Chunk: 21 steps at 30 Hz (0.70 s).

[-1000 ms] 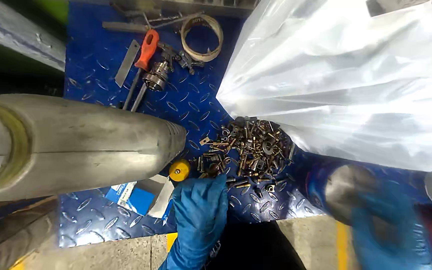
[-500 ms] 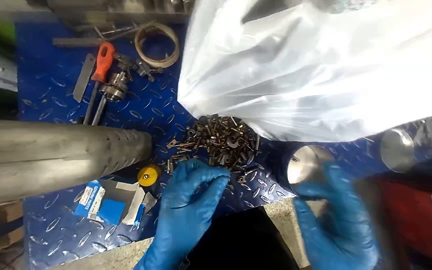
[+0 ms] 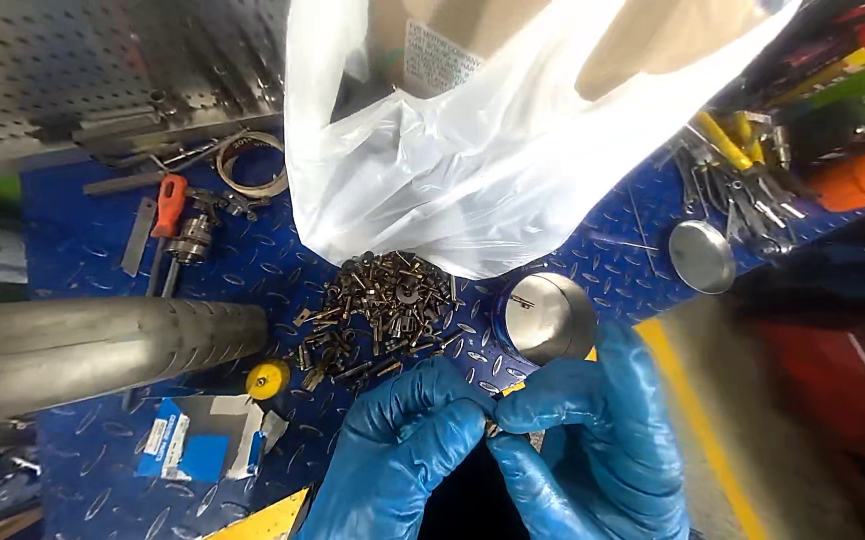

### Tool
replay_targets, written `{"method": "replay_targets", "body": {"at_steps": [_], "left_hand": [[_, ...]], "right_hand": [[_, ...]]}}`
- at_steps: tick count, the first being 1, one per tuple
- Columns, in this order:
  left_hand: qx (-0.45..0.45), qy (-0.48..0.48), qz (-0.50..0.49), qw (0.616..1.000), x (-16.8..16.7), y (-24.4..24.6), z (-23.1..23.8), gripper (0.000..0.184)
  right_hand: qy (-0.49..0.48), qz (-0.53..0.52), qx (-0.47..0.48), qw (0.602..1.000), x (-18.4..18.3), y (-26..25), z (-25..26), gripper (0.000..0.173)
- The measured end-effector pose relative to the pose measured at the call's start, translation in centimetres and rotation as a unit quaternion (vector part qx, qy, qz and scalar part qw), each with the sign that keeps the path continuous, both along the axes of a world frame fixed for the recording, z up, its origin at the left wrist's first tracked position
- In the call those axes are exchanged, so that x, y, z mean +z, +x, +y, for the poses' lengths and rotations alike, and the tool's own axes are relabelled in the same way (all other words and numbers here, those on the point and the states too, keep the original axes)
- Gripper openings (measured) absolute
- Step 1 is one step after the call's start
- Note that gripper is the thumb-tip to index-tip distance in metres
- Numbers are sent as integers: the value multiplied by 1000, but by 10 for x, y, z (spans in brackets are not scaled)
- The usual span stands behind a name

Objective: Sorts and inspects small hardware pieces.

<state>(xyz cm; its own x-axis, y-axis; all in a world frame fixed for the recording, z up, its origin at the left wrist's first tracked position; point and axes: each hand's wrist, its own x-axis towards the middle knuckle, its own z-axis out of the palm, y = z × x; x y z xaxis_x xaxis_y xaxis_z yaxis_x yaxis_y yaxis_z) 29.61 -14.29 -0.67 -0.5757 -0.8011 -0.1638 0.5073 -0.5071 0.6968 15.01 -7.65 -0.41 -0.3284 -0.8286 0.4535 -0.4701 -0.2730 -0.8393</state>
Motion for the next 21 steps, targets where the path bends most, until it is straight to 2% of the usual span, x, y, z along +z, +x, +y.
{"method": "replay_targets", "body": {"at_steps": [9,14,21], "left_hand": [[28,-138,-93,986,1,0,-11,10],[74,-233,-164,956,0,4,-11,10],[97,-335,-213,913,0,10,-12,12]], "right_hand": [[-10,-7,-19,1000,-3,1,-8,71],[-5,-15,-11,1000,0,4,-10,70],[-9,-17,0,1000,1,5,-9,68]]}}
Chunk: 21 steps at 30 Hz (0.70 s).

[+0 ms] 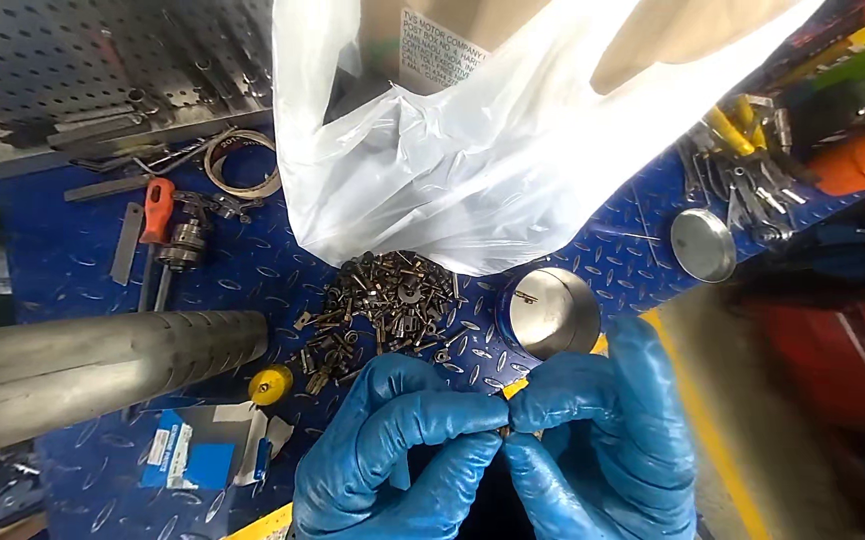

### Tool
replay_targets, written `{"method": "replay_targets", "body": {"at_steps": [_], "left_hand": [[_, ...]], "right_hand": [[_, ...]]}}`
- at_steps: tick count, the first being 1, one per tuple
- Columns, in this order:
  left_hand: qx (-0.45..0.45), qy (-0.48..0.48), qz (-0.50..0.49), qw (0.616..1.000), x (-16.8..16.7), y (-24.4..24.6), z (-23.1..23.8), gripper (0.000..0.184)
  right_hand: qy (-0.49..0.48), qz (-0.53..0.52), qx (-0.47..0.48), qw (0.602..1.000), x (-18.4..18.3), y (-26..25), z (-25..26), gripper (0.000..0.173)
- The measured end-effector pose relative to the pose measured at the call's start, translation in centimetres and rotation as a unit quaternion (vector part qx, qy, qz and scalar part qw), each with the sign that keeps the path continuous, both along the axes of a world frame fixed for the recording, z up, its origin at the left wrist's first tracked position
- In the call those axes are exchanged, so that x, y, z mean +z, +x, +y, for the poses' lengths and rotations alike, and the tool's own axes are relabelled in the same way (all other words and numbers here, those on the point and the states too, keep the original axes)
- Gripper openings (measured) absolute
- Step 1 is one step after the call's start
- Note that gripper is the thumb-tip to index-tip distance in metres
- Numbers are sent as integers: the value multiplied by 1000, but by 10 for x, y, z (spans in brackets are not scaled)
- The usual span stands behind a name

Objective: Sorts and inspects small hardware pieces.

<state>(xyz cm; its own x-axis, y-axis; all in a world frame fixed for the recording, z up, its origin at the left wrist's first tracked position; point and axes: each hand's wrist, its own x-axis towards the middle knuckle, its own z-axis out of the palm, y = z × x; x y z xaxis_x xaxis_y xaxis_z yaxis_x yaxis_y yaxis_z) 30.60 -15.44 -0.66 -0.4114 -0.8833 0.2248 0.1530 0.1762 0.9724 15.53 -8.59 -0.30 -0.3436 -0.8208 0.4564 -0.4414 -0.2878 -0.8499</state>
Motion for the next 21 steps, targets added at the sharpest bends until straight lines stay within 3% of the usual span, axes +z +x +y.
{"method": "replay_targets", "body": {"at_steps": [11,21], "left_hand": [[13,-52,-18,998,0,0,3,13],[21,-51,-18,998,-7,-6,7,14]], "right_hand": [[-3,-36,20,999,-2,1,4,69],[-13,-161,59,985,-4,4,2,72]]}}
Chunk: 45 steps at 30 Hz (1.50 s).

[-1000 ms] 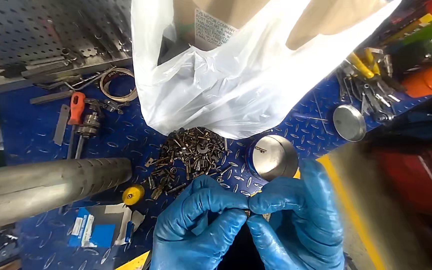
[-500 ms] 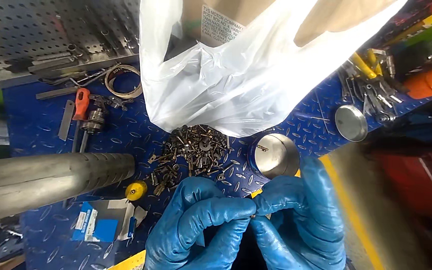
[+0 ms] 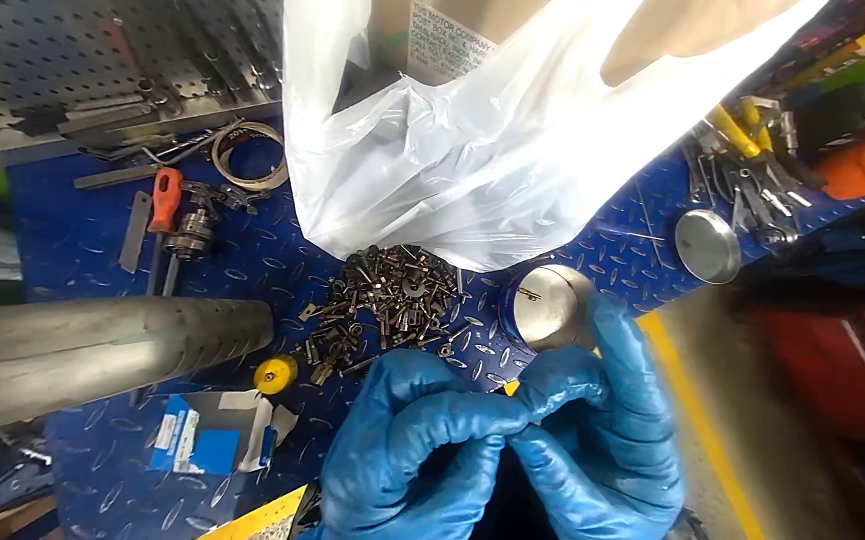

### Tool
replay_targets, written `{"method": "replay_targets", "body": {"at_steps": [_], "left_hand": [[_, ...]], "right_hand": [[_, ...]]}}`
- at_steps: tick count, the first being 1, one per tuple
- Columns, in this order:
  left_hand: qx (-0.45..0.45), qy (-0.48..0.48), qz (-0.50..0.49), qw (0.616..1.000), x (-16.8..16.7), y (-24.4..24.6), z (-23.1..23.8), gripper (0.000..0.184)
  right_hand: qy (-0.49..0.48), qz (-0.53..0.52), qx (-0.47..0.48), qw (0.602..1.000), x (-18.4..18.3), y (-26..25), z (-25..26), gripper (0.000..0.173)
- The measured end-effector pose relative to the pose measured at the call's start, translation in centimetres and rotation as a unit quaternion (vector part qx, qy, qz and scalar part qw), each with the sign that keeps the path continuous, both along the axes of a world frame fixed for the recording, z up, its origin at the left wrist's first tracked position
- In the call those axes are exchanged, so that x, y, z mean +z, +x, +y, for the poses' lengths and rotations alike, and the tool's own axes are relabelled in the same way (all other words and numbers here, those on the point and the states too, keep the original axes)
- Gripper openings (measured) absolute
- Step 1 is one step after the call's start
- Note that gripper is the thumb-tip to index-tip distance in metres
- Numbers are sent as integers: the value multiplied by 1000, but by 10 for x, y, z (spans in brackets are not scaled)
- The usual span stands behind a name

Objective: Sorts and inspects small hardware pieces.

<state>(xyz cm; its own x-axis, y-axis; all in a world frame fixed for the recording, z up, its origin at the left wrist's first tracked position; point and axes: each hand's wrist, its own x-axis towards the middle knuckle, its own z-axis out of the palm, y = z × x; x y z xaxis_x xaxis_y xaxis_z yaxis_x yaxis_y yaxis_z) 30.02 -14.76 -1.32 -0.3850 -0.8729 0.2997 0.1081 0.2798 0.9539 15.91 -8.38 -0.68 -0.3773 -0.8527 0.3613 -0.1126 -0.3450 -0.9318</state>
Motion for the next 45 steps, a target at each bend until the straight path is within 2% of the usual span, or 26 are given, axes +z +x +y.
{"method": "replay_targets", "body": {"at_steps": [2,4,6,8,10,12,14,17,19,21,24,28,33,36,39,45], "left_hand": [[-3,10,-5,1000,-5,0,3,14],[-19,7,-46,999,-16,10,7,14],[-35,-11,-119,992,-37,27,10,14],[-28,-32,-206,978,-62,46,17,15],[12,-47,-279,959,-85,63,21,17],[70,-58,-329,940,-100,77,18,18],[128,-53,-365,921,-104,89,6,20],[190,-48,-413,889,-106,103,-14,25],[202,-50,-435,876,-108,108,-19,28],[189,-68,-460,865,-113,110,-16,30],[158,-100,-461,868,-119,113,-6,23],[119,-118,-475,864,-117,121,2,24],[131,-118,-437,882,-117,129,1,24],[171,-100,-396,897,-115,123,-10,23],[196,-84,-395,894,-112,107,-23,26],[133,-73,-443,884,-105,75,-54,43]], "right_hand": [[34,31,-12,999,0,-6,6,71],[93,130,-39,986,-7,-24,20,73],[146,237,-99,955,-29,-50,38,79],[206,283,-154,924,-47,-70,50,80],[272,291,-187,898,-59,-84,54,72],[289,314,-197,883,-86,-108,69,49],[277,355,-203,870,-109,-125,80,47],[273,391,-201,856,-102,-117,65,60],[281,382,-174,863,-75,-83,32,69],[276,358,-138,881,-64,-52,6,72],[232,376,-59,895,-77,-17,-22,63],[153,467,18,871,-89,23,-64,57],[120,490,75,860,-103,47,-97,51],[140,513,60,845,-107,42,-96,52],[181,531,28,827,-111,23,-88,59],[193,481,-17,855,-111,6,-70,61]]}}
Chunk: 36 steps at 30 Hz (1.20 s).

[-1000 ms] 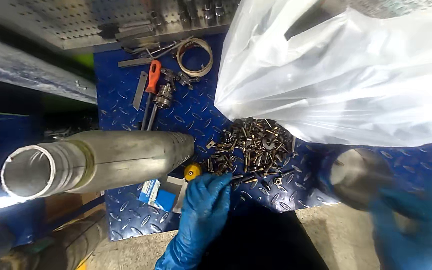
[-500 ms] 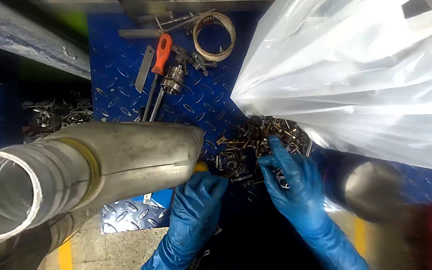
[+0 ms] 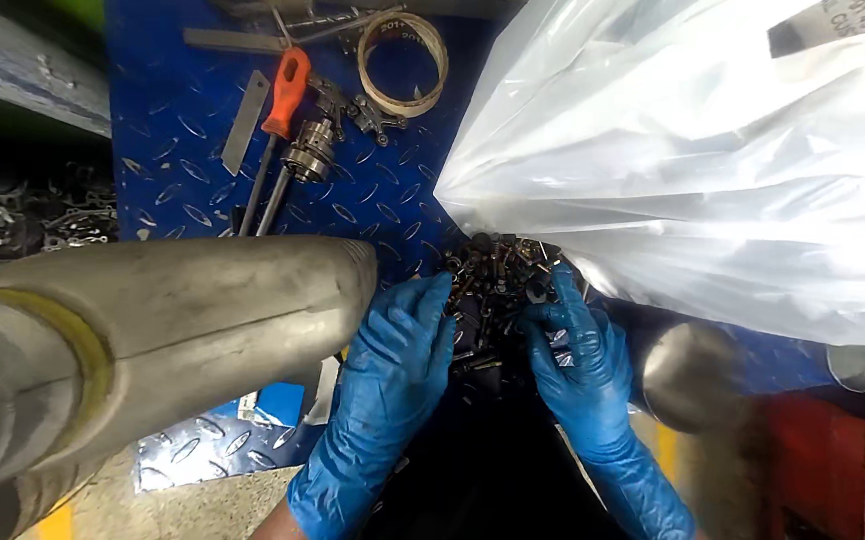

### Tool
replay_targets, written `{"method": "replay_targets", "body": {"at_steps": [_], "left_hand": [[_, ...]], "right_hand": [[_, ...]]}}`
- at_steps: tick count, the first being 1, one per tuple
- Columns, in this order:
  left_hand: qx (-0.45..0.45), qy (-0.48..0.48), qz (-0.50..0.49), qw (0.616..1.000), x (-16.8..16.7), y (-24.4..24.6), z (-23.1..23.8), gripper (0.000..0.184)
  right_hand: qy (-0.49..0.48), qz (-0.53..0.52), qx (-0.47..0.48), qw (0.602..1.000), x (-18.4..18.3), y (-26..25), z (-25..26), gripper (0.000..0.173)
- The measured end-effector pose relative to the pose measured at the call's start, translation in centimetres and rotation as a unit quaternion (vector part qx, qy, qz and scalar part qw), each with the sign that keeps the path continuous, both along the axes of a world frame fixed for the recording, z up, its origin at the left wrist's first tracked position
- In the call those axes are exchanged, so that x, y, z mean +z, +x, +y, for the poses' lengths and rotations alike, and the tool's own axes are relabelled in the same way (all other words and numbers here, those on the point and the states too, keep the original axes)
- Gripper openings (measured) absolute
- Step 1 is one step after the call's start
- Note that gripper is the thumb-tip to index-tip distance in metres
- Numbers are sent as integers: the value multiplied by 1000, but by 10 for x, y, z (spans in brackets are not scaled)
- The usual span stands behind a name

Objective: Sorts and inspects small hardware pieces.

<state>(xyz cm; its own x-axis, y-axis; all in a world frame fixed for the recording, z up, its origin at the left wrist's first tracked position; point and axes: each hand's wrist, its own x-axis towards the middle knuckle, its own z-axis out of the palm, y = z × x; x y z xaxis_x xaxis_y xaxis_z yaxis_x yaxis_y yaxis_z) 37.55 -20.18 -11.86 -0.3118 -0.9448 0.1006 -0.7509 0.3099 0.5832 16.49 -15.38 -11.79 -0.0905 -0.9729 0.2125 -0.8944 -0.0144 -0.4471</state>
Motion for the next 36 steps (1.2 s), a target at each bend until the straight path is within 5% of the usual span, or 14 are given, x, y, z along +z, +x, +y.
{"method": "replay_targets", "body": {"at_steps": [4,28,30,32,36], "left_hand": [[-54,29,-7,998,-10,-11,-18,41],[42,-49,15,998,-15,8,2,27],[40,-53,37,997,-10,11,4,29],[48,-51,107,992,-1,11,8,26],[26,110,355,928,37,-3,24,12]], "right_hand": [[-13,-12,23,1000,-6,5,11,63],[-20,148,246,958,-3,44,-60,52],[-12,78,212,974,-4,41,-53,58],[19,-105,146,984,3,35,-39,74],[25,-460,92,883,48,26,-10,94]]}}
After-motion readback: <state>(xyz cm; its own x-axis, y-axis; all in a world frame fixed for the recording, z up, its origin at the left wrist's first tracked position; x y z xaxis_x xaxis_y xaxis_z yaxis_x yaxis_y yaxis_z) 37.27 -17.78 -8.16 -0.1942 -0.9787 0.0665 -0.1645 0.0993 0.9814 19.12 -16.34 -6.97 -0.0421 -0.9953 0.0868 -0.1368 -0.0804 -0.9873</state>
